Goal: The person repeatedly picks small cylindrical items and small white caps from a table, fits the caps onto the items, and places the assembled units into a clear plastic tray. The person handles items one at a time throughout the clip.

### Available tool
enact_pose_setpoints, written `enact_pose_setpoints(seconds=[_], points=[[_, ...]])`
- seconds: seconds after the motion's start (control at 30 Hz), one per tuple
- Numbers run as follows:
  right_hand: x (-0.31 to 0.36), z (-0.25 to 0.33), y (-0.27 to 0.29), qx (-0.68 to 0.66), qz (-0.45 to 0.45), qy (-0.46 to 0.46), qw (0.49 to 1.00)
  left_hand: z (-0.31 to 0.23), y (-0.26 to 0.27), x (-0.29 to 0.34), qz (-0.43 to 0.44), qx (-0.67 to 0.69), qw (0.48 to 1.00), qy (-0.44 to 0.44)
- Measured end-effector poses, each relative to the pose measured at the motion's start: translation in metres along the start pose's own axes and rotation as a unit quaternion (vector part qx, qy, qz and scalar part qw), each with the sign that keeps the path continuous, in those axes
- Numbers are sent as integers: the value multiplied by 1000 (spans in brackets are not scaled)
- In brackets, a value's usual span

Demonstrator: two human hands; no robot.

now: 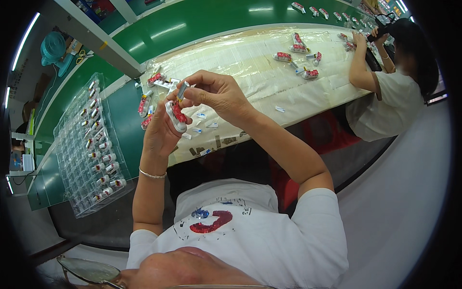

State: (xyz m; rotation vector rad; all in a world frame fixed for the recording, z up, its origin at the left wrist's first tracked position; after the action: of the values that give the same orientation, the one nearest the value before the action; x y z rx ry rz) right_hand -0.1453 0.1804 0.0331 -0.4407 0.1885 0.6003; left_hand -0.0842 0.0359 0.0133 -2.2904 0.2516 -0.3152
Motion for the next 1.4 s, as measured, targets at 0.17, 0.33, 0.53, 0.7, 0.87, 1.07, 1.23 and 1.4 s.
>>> enact_pose_setpoints(seconds=[0.17,0.33,0.53,0.7,0.87,1.07,1.23,1.4], points=[[0,8,-5,45,-12,61,997,5,4,7,-51,-26,996,-64],[4,28,-15,349,24,241,905,0,2,14,-109,-88,988,-72],[5,36,-21,452,56,248,855,-8,-6,18,-124,-201,967,-98],[3,42,-18,434,68,191,878,-10,-6,19,-109,-272,945,-143],[6,45,-27,544,77,242,800,-11,-7,20,-125,-368,889,-243],[7,46,-35,567,104,290,764,-15,-6,24,-139,-299,919,-216],[7,44,-38,568,107,315,753,-18,-7,28,-133,-303,918,-218],[7,45,-41,553,103,323,761,-19,-11,31,-135,-304,915,-229]])
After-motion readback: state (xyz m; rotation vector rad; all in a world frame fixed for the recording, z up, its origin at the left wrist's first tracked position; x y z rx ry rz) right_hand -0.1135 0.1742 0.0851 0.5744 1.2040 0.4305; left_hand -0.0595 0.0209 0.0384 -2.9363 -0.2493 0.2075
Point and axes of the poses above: each hand's wrist, its own x-axis away from the middle knuckle, its own y-axis out of the back of the hand, z = x × y, the point moved 4 cm from there along -x, towards the middle knuckle, and after that the axes turned 5 degrees about y, right-handed, at the moved point
